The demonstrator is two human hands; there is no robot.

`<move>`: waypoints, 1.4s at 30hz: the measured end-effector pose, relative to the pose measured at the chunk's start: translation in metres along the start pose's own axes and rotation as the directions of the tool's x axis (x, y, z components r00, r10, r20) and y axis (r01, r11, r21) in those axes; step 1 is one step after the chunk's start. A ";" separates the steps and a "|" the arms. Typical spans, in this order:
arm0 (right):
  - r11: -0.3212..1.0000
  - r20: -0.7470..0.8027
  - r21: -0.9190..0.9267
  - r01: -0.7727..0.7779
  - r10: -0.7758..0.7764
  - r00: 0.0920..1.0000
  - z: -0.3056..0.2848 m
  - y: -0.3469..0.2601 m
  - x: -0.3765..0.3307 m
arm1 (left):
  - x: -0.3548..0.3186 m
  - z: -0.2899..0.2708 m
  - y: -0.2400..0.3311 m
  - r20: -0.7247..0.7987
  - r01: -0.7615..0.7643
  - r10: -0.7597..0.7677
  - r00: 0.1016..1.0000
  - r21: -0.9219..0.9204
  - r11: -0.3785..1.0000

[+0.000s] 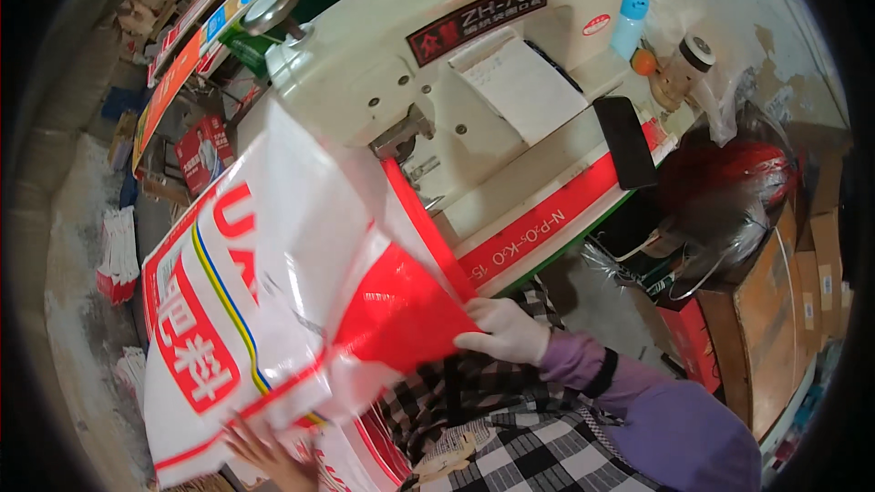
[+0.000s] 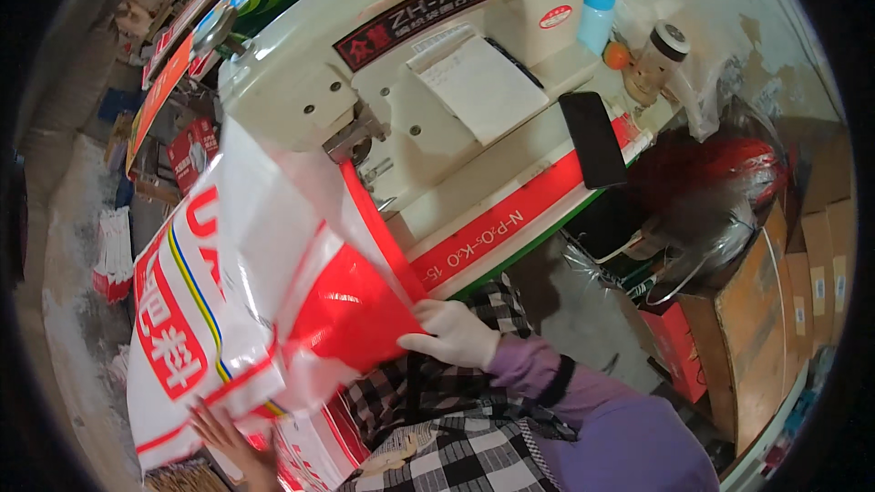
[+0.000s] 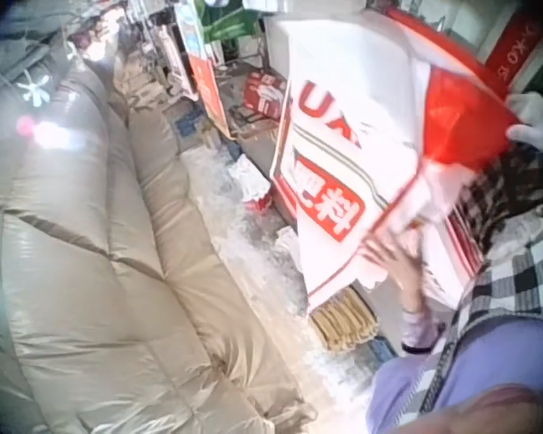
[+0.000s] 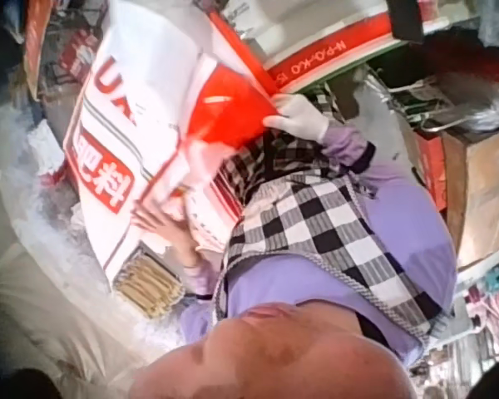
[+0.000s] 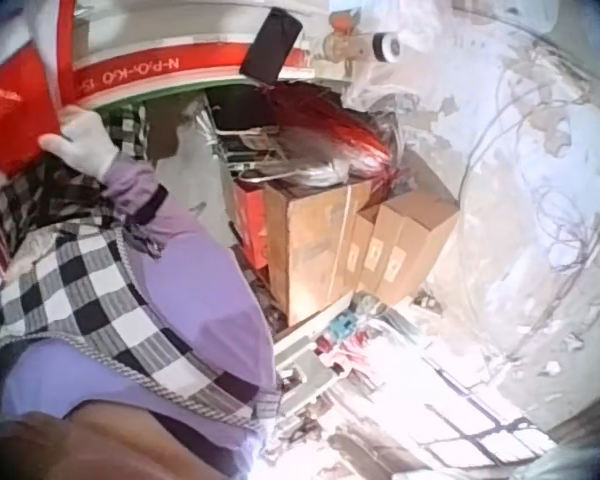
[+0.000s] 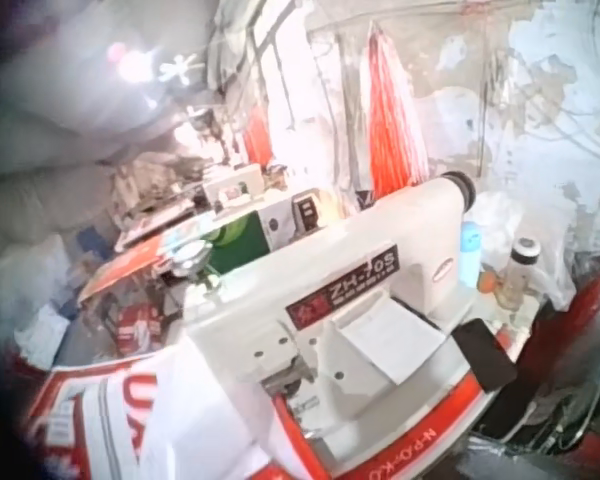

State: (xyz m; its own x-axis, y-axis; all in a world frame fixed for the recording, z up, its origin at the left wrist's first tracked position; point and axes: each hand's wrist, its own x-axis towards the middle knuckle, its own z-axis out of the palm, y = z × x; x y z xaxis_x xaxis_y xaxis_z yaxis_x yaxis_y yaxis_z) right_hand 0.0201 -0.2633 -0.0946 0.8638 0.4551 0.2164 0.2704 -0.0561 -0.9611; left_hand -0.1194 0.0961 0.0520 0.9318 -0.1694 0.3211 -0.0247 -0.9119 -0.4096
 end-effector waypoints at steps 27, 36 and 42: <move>0.657 0.141 -0.710 0.252 -0.218 0.966 0.191 -0.051 0.203 | -0.355 0.094 -0.048 0.901 0.350 -0.430 -0.058 -0.385 -0.854; 0.827 0.650 -0.293 0.480 -0.196 0.734 0.337 -0.096 0.130 | -0.683 -0.046 0.008 0.465 0.399 -0.698 -0.544 -0.589 -0.703; 0.803 0.629 -0.349 0.484 -0.182 0.756 0.312 -0.120 0.122 | -0.563 0.068 -0.023 0.520 0.447 -0.696 -0.496 -0.534 -0.718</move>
State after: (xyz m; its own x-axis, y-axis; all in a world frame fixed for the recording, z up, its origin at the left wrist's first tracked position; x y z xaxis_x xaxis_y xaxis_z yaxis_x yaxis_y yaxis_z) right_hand -0.0393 0.0767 -0.0062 0.3361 0.9131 0.2309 0.7832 -0.1348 -0.6069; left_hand -0.6188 0.2376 -0.1774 -0.2568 0.9126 -0.3180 0.2404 0.3790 0.8936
